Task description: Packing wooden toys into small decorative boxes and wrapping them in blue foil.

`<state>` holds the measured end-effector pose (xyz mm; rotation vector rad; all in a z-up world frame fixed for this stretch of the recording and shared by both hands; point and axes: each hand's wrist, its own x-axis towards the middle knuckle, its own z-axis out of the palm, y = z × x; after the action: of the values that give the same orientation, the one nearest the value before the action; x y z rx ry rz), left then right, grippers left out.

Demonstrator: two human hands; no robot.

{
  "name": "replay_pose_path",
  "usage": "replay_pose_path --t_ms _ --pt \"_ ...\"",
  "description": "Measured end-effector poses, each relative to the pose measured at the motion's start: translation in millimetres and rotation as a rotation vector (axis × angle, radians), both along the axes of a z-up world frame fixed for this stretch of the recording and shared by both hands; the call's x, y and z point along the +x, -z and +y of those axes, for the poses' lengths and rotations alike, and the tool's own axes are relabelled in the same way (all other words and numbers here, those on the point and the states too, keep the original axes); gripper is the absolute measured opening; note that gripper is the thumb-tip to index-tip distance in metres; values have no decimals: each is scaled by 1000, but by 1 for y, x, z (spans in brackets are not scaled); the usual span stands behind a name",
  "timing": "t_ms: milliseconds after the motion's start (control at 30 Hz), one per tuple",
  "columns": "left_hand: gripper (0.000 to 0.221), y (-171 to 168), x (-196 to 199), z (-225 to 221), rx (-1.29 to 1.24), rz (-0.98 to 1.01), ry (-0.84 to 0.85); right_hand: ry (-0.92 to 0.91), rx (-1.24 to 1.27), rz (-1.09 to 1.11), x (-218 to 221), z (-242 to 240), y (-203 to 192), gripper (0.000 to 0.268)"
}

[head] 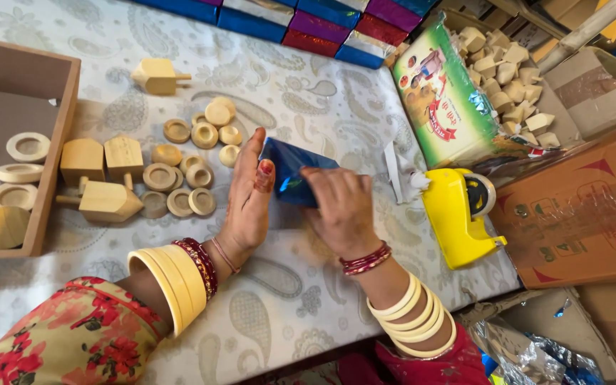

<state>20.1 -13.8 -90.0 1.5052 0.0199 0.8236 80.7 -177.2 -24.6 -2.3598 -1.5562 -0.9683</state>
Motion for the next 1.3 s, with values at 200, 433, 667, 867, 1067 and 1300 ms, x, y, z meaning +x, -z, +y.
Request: replay_pose_path --t_ms 200,433,667,867,1067,1300 --pt "92 4 4 3 32 52 19 -118 -57 216 -19 8 -1 46" --pt "103 -8 5 17 57 154 108 -108 664 1094 67 -24 28 55" --pt "108 2 12 22 -55 275 178 -222 927 1607 77 -21 82 81" --pt "111 9 15 16 57 350 198 -301 984 1629 63 -7 73 82" --pt "108 7 12 13 97 338 197 -303 924 1615 55 -3 63 78" --pt "105 2 9 13 99 291 219 -348 884 1612 58 -3 63 78"
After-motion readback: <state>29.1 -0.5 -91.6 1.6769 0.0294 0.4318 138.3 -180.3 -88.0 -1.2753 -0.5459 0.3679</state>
